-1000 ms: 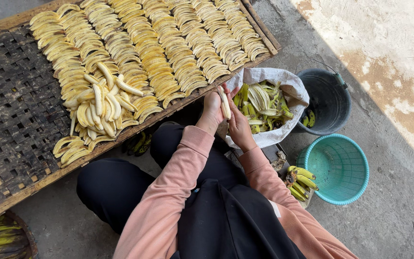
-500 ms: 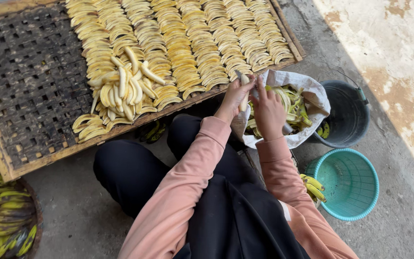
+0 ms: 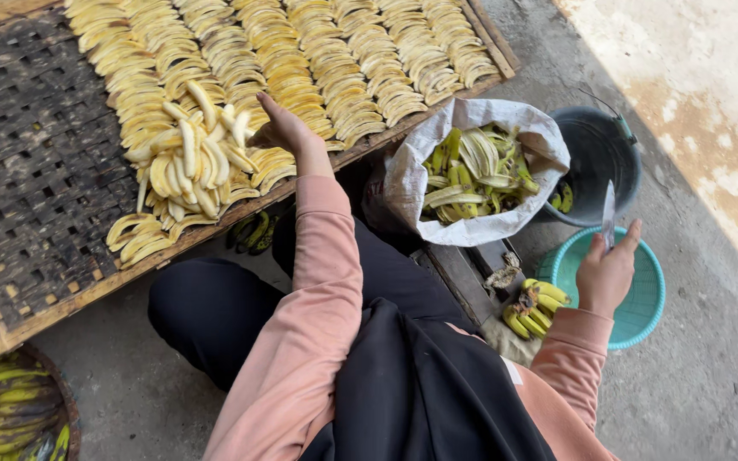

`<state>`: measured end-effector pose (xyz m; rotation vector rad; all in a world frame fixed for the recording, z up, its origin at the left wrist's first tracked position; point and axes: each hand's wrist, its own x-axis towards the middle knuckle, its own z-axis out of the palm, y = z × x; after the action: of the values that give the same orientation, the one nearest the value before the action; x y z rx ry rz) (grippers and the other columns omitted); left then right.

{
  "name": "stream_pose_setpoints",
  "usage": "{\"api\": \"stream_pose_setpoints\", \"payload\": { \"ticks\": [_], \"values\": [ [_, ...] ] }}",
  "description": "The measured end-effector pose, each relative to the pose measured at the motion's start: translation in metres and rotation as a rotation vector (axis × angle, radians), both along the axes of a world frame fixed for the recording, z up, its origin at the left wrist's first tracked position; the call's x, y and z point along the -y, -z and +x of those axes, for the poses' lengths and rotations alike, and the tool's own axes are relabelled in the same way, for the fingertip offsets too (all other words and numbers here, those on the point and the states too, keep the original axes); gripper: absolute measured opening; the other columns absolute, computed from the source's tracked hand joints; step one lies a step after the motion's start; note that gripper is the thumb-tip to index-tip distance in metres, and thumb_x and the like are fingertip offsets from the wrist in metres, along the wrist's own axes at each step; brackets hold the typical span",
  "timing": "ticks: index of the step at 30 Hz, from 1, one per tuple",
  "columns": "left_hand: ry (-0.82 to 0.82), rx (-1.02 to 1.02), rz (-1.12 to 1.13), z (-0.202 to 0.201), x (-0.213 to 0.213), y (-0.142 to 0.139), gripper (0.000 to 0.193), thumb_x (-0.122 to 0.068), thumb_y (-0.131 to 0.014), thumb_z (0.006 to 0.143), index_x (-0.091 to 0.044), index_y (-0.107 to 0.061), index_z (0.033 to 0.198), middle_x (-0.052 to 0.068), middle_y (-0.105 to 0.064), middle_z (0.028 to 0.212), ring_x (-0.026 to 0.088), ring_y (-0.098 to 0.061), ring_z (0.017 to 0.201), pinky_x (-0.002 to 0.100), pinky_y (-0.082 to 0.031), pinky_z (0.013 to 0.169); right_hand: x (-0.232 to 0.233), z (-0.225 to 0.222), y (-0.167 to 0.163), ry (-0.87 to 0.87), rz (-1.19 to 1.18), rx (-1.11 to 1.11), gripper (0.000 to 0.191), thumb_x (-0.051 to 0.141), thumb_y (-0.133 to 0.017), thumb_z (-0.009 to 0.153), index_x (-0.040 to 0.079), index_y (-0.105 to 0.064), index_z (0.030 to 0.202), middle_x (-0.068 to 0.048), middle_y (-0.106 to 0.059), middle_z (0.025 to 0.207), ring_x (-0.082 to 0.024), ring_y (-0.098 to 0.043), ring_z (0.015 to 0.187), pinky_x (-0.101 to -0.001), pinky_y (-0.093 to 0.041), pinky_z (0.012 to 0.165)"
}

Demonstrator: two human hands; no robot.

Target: The person sits on the ground and peels green bananas with a knife, dropping peels into a sack. They slice the peeled bananas in half and arrange the pieces in rows on woven bamboo drying trays, working through a pile of bananas one at a time.

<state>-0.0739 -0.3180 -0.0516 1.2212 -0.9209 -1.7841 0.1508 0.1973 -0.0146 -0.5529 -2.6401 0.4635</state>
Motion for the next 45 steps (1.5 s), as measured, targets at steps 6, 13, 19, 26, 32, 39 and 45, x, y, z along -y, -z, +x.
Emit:
{"api": "stream_pose_setpoints", "payload": {
  "ticks": [6, 13, 19, 26, 32, 39, 45],
  "values": [
    [0.699, -0.282, -0.031, -0.002, -0.098, 0.029, 0.070, -0.030, -0.066, 0.097, -0.001, -0.032, 0.150, 0.019, -0.050, 0.149, 0.025, -0.056, 0.129, 0.035, -0.048, 0.103, -0.064, 0.115, 0.044, 0.140, -0.173, 0.101, 0.061, 0.028, -0.086, 0.090, -0.004, -0.060, 0.134, -0.021, -0.068, 0.102, -0.031, -0.064, 0.085, -0.0434, -0.052, 0.077],
    [1.007, -0.238, -0.224, 0.013, -0.168, 0.028, 0.035, -0.007, -0.065, 0.099, 0.003, -0.056, 0.131, 0.010, -0.063, 0.119, 0.017, -0.064, 0.109, 0.029, -0.055, 0.098, -0.024, 0.155, 0.115, 0.663, -0.937, -0.352, 0.061, 0.018, -0.085, 0.083, -0.002, -0.056, 0.132, -0.009, -0.063, 0.102, -0.018, -0.055, 0.063, -0.0299, -0.040, 0.046],
    [1.079, -0.113, -0.293, 0.013, -0.171, 0.026, 0.034, -0.009, -0.066, 0.098, 0.000, -0.059, 0.130, 0.009, -0.063, 0.115, 0.014, -0.061, 0.102, 0.026, -0.053, 0.092, -0.010, 0.121, 0.118, 0.555, -1.228, -0.381, 0.070, 0.016, -0.093, 0.079, -0.007, -0.059, 0.135, -0.017, -0.067, 0.111, -0.018, -0.061, 0.075, -0.0258, -0.044, 0.048],
    [1.059, -0.207, -0.239, 0.011, -0.156, 0.033, 0.037, -0.002, -0.072, 0.094, 0.002, -0.058, 0.127, 0.008, -0.062, 0.113, 0.014, -0.061, 0.103, 0.026, -0.053, 0.093, 0.003, 0.082, 0.122, 0.684, -0.808, -0.201, 0.116, 0.014, -0.110, 0.056, 0.003, -0.035, 0.144, -0.023, -0.057, 0.127, -0.029, -0.061, 0.104, -0.0284, -0.052, 0.067],
    [1.084, -0.196, -0.193, 0.014, -0.151, 0.036, 0.040, 0.001, -0.073, 0.091, 0.001, -0.056, 0.127, 0.008, -0.061, 0.114, 0.014, -0.061, 0.104, 0.027, -0.055, 0.095, 0.008, 0.081, 0.120, 0.678, -0.855, -0.300, 0.108, 0.006, -0.100, 0.056, 0.009, -0.032, 0.140, -0.020, -0.050, 0.136, -0.030, -0.062, 0.113, -0.0387, -0.056, 0.083],
    [1.189, -0.089, -0.281, 0.024, -0.162, 0.021, 0.038, -0.003, -0.071, 0.092, -0.002, -0.057, 0.128, 0.007, -0.062, 0.115, 0.014, -0.064, 0.105, 0.027, -0.058, 0.098, 0.038, 0.076, 0.121, 0.447, -0.691, -0.358, 0.115, 0.011, -0.094, 0.065, 0.011, -0.017, 0.151, -0.018, -0.050, 0.135, -0.030, -0.063, 0.115, -0.0394, -0.057, 0.094],
    [1.385, 0.000, -0.529, 0.042, -0.187, -0.005, 0.037, -0.009, -0.070, 0.094, -0.007, -0.058, 0.129, 0.005, -0.066, 0.124, 0.015, -0.068, 0.106, 0.028, -0.057, 0.100, 0.038, 0.073, 0.116, 0.371, -0.545, -0.280, 0.081, 0.013, -0.094, 0.073, 0.006, -0.047, 0.139, -0.015, -0.061, 0.130, -0.030, -0.064, 0.119, -0.0393, -0.053, 0.102]
  ]
}}
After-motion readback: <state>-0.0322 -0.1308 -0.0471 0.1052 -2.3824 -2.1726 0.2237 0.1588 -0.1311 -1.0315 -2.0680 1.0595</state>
